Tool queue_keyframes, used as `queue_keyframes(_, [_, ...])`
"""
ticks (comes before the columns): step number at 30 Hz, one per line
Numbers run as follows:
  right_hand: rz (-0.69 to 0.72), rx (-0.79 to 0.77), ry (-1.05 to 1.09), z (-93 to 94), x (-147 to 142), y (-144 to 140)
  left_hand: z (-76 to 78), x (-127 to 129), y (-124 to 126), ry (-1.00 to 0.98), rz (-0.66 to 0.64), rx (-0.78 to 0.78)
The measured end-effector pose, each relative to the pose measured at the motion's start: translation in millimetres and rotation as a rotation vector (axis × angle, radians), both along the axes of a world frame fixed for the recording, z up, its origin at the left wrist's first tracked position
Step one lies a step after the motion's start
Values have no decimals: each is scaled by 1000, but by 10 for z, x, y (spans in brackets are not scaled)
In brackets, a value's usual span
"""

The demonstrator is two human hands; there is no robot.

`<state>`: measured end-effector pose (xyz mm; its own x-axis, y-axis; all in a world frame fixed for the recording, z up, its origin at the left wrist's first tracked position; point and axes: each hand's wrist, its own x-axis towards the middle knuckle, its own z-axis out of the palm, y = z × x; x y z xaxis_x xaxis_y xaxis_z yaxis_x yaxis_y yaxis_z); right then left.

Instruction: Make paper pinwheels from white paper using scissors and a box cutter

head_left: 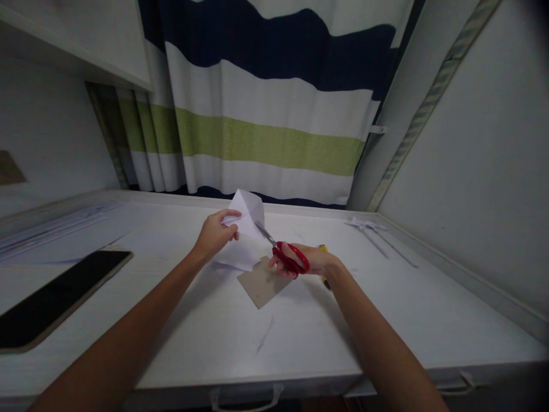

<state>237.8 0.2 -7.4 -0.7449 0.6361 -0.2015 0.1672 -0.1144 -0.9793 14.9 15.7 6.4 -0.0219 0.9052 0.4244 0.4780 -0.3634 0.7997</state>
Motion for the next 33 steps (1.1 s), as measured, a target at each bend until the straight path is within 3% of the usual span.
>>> queue_keyframes(3, [39,100,19,65,88,-7,-2,-124,75,199,162,99])
queue_keyframes(5, [-2,227,142,112,83,-13,3,-163,94,286,180,135])
queue_keyframes(8, [-357,432,346,130,-19,15,11,-150,73,349,104,117])
queue_keyframes(11, [-682,645,207,53,-140,92,17,-89,16,395,-15,107])
queue_keyframes(14, [-761,769,26,-55,-201,148,24,-24,-41,442,-141,114])
queue_keyframes(19, [-678,690,12,-130,-202,125,38,33,-75,438,-321,170])
queue_keyframes(24, [-742,507,223,-151,-240,110,34,35,-42,327,-179,306])
queue_keyframes(27, [-821,411,340,-172,-289,112,-22,58,-23,276,-154,260])
queue_keyframes(33, [-865,227,501,-177,-363,95,-149,191,-48,100,-263,70])
